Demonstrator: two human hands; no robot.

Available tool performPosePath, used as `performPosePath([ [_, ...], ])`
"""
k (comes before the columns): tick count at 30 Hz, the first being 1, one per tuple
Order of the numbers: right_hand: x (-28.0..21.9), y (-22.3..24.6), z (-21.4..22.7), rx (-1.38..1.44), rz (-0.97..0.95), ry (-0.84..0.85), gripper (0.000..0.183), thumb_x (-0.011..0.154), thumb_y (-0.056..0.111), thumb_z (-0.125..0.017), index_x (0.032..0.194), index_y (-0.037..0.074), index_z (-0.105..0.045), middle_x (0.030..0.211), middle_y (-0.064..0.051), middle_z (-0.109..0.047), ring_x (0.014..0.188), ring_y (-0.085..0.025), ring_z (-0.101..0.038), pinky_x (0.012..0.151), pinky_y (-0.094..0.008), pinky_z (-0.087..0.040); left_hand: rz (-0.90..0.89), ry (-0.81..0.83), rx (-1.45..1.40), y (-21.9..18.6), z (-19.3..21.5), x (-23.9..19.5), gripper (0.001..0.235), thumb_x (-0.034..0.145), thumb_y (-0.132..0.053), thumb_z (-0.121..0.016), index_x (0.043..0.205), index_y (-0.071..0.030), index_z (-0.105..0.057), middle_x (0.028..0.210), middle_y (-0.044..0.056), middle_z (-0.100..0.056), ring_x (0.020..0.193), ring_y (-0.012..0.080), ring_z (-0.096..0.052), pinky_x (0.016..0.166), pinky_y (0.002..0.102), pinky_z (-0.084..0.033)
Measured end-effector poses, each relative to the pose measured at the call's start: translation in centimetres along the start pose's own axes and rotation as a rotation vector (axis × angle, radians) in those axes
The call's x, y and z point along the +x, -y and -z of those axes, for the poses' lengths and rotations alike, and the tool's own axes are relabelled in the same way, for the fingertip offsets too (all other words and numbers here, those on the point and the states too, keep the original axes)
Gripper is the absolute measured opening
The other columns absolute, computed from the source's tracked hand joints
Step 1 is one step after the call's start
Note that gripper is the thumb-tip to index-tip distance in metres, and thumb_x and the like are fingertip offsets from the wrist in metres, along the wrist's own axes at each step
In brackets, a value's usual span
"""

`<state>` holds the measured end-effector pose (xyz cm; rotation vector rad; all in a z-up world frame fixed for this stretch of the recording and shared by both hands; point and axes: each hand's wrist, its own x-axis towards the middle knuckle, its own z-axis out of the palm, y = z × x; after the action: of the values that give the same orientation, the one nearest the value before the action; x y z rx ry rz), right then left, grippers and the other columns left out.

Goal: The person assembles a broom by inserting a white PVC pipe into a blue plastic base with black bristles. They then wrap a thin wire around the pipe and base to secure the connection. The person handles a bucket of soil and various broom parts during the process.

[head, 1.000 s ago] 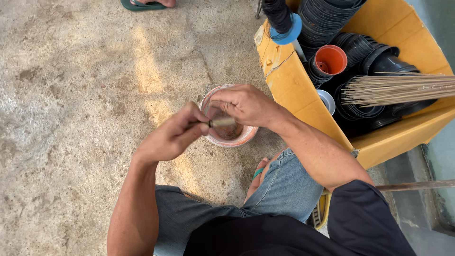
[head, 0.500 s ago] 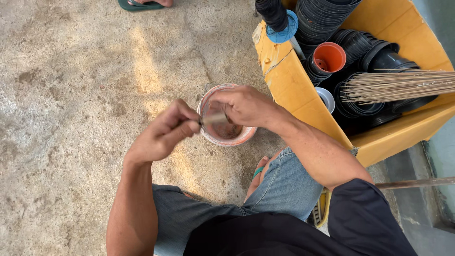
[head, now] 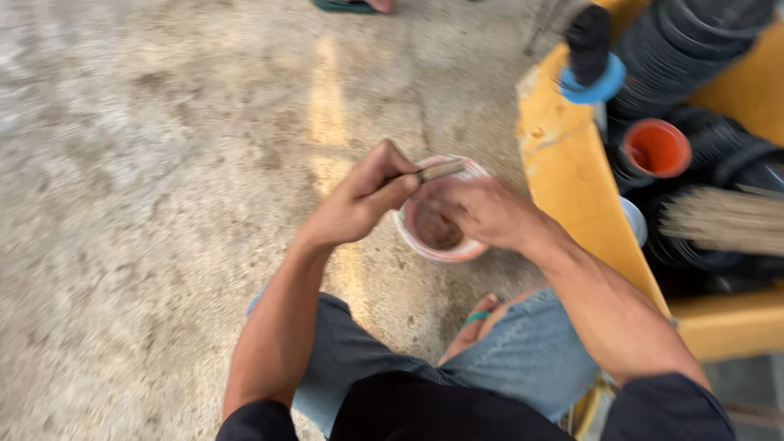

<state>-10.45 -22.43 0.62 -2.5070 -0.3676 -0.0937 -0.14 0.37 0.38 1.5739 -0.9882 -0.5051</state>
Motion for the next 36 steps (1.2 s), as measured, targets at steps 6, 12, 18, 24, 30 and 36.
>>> performPosePath([
  [6,0.0,-0.2,0.1,0.215,0.142,-0.206,0.019,0.098,0.017,-0.068,0.108,0.002,-0.072,0.097,-0.015,-0.076,0.087,-0.027,-0.076,0.075,-0.037,-0.058,-0.209,0.219,0.123,1.3,-1.1,0.8,0.015,0.099,-0.012,-0.062,0.112,-0.006,-0.058,0.102,0.008,-0.063,0.093,0.0172,-0.061,0.079,0.035,-0.052],
  [12,0.9,-0.8,-0.5,0.163,-0.048,-0.018,0.019,0.096,0.019,-0.067,0.104,0.005,-0.077,0.091,-0.013,-0.078,0.078,-0.026,-0.077,0.067,-0.037,-0.057,0.013,0.130,-0.362,1.6,-0.3,0.9,0.013,0.110,-0.017,-0.058,0.112,-0.004,-0.054,0.094,0.008,-0.063,0.085,0.0174,-0.058,0.075,0.035,-0.049],
  [18,0.3,-0.5,-1.2,0.065,0.154,-0.159,0.022,0.097,0.020,-0.069,0.109,0.002,-0.075,0.091,-0.016,-0.075,0.081,-0.027,-0.073,0.071,-0.035,-0.055,0.052,0.001,0.297,2.4,-1.4,1.5,0.015,0.102,-0.016,-0.061,0.109,-0.006,-0.053,0.091,0.003,-0.064,0.084,0.0155,-0.062,0.073,0.035,-0.050],
  [24,0.5,-3.1,-0.1,0.335,-0.136,-0.141,0.018,0.103,0.017,-0.068,0.114,0.005,-0.077,0.090,-0.011,-0.077,0.079,-0.011,-0.064,0.069,-0.028,-0.052,-0.199,0.220,-0.117,3.3,-1.7,1.1,0.012,0.108,-0.011,-0.063,0.112,-0.003,-0.056,0.097,0.007,-0.060,0.091,0.0195,-0.057,0.081,0.038,-0.051],
  [30,0.1,-1.9,-0.9,0.162,-0.038,-0.161,0.018,0.100,0.016,-0.072,0.114,0.005,-0.075,0.087,-0.011,-0.076,0.073,-0.011,-0.068,0.064,-0.031,-0.053,-0.208,-0.033,-0.155,2.7,-1.7,1.9,0.013,0.107,-0.014,-0.058,0.111,-0.004,-0.051,0.093,0.007,-0.068,0.087,0.0183,-0.067,0.077,0.039,-0.055],
  [36,0.3,0.3,0.1,-0.076,-0.020,-0.189,0.016,0.094,0.010,-0.078,0.109,0.005,-0.080,0.078,-0.010,-0.070,0.062,-0.014,-0.060,0.058,-0.032,-0.048,-0.071,-0.042,0.331,2.1,-2.7,0.9,0.013,0.097,-0.010,-0.061,0.105,-0.006,-0.052,0.082,0.009,-0.068,0.078,0.0231,-0.070,0.068,0.042,-0.052],
])
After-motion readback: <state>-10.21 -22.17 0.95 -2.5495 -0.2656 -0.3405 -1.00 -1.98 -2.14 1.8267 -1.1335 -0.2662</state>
